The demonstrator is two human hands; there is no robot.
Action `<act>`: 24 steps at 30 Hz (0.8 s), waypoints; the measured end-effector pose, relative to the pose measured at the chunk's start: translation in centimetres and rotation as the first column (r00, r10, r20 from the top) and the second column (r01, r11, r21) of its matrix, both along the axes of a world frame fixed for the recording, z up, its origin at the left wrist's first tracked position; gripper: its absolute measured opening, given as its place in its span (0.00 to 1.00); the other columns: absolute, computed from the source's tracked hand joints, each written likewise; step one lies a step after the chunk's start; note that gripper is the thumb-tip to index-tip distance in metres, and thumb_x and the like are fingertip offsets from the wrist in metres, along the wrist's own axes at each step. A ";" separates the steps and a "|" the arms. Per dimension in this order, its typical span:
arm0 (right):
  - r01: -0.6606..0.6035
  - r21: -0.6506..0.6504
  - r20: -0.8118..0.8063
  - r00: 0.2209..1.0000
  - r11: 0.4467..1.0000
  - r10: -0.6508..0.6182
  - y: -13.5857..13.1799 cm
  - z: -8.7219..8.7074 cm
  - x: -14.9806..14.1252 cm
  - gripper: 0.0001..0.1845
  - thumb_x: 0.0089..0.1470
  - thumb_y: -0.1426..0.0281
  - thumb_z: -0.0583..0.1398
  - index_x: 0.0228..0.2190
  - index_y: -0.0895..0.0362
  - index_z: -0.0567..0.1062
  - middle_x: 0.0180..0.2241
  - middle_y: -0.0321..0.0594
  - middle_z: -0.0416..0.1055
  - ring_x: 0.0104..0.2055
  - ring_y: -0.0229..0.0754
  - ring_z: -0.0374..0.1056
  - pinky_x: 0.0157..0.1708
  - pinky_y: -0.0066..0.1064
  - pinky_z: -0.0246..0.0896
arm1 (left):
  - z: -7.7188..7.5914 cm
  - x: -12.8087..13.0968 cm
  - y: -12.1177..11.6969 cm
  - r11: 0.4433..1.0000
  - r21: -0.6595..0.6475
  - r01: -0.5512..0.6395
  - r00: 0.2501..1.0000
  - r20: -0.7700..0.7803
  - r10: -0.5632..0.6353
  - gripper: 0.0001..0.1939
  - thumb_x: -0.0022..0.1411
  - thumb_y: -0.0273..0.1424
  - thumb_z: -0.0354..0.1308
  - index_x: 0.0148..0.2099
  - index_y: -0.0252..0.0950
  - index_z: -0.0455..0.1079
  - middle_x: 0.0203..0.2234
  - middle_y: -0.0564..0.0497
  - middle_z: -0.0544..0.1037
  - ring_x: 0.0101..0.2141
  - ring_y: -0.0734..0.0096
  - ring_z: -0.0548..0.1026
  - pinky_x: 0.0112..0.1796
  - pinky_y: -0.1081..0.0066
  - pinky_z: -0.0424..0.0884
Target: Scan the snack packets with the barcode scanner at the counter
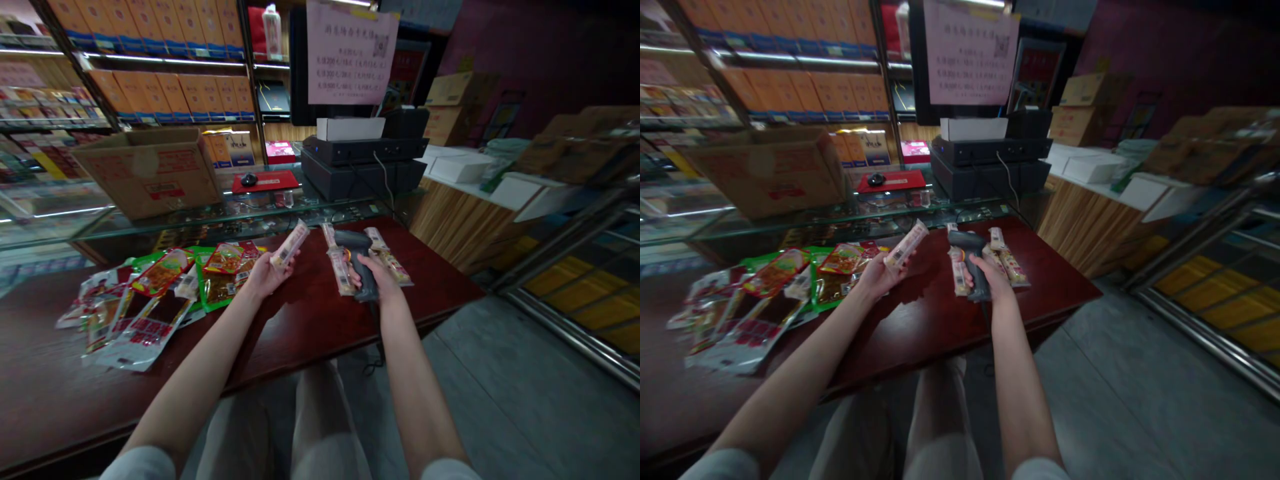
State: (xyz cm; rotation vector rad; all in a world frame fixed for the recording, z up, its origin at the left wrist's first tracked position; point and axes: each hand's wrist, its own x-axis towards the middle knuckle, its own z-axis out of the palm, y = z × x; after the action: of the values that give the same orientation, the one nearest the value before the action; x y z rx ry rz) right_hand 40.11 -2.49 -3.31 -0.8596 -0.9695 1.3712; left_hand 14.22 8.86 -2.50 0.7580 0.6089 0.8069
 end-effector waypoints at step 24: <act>-0.290 0.010 0.046 0.956 0.957 0.290 -0.9 0.0 -0.9 0.21 0.52 0.58 0.68 0.39 0.57 0.69 0.28 0.34 0.68 0.19 0.29 0.55 0.14 0.22 0.52 | -1.8 1.0 -0.1 0.957 0.267 -0.111 0.991 -0.039 0.125 0.28 0.51 0.27 0.56 0.56 0.33 0.68 0.34 0.47 0.79 0.33 0.68 0.78 0.38 0.67 0.73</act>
State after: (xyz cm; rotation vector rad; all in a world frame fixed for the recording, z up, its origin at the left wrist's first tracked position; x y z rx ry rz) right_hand 39.26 -3.35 -3.34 -0.7577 -1.1753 1.5952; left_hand 15.25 8.77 -4.32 0.9973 0.6073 0.9926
